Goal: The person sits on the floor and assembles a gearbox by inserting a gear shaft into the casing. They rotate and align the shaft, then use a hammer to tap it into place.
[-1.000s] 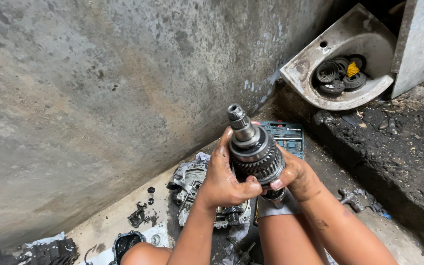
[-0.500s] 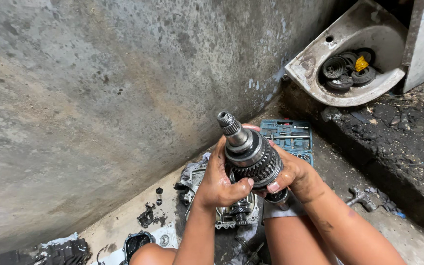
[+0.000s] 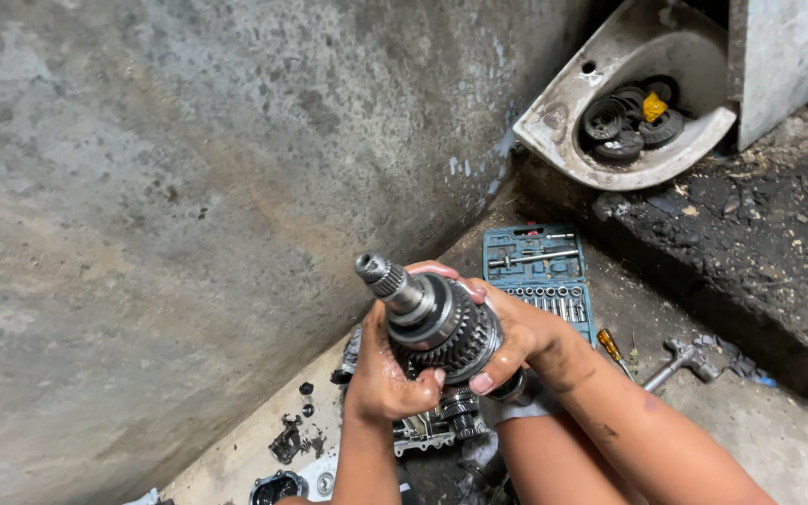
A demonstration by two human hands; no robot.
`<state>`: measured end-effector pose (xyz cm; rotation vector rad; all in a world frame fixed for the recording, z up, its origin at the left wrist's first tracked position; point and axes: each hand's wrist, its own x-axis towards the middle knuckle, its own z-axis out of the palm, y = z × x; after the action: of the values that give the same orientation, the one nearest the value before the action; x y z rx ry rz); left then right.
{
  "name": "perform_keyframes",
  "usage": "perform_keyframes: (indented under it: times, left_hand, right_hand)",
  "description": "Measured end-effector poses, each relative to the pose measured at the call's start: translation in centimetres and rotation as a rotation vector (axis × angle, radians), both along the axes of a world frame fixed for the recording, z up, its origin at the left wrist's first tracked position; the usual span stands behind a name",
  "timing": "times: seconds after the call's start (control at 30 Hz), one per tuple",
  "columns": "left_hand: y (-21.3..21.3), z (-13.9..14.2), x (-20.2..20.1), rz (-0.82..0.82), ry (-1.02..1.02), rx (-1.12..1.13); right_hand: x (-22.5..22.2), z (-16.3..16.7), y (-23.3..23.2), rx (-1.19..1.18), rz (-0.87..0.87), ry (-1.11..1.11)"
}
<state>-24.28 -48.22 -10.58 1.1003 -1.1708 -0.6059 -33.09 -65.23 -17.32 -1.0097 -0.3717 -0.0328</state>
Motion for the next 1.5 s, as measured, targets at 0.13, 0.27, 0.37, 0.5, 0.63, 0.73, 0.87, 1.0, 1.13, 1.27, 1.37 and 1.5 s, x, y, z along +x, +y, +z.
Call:
perform_keyframes:
  times: [0.13,0.27,0.37,0.5,0.63,0.73,0.87,1.0,1.13,1.27,1.37,1.5]
  left_hand:
    - [-0.2,0.0,-0.2,0.004,0.052,0.0]
    - [-0.8,0.1,-0.4,-0.09,0.105,-0.082]
    - [-1.0,0.2,-0.5,-0.079,0.128,-0.07]
    - [-0.4,0.5,-0.3,-0.051,0.134,-0.022]
    - [0.4,0.6,0.2,-0.048,0.152,0.052]
    - [0.8,0.3,0.5,-0.047,0.112,0.069]
    - [1.2,-0.3,1.1,0.017,-0.159,0.047]
    - [0.8,-1.2,1.0,0.055,-0.246,-0.003]
    - [-0.2,-2.0,0.4,0.097,-0.213,-0.001]
    - [-0.7,-2.2,0.4,0.143,-0.217,0.006]
    - [-0.9,-2.1,0.1,0.123,-0.175,0.005]
    - [-1.4,-2.1,-0.7,0.182,-0.183,-0.006]
  right_hand:
    - [-0.5,1.2,0.4,-0.065,-0.01,-0.037]
    - [-1.1,2.3,1.0,-0.147,-0.212,-0.121]
    - [-1.2,2.5,1.0,-0.201,-0.259,-0.145]
    - [-1.4,2.0,1.0,-0.229,-0.259,-0.059]
    - [-1.5,1.2,0.9,-0.254,-0.17,0.011]
    - [-1.1,0.7,0.6,-0.251,-0.227,-0.15]
    - [-0.8,-0.3,-0.1,-0.111,-0.122,-0.084]
    - [-1.0,-1.3,-0.7,0.006,-0.127,-0.015]
    - [-1.6,-2.2,-1.1,0.126,-0.197,0.078]
    - [-1.7,-3.1,-1.5,0.162,-0.172,0.037]
    - [-1.9,-3.6,-1.7,0.169,-0.182,0.022]
    - [-1.9,-3.6,-1.9,0.156,-0.17,0.035]
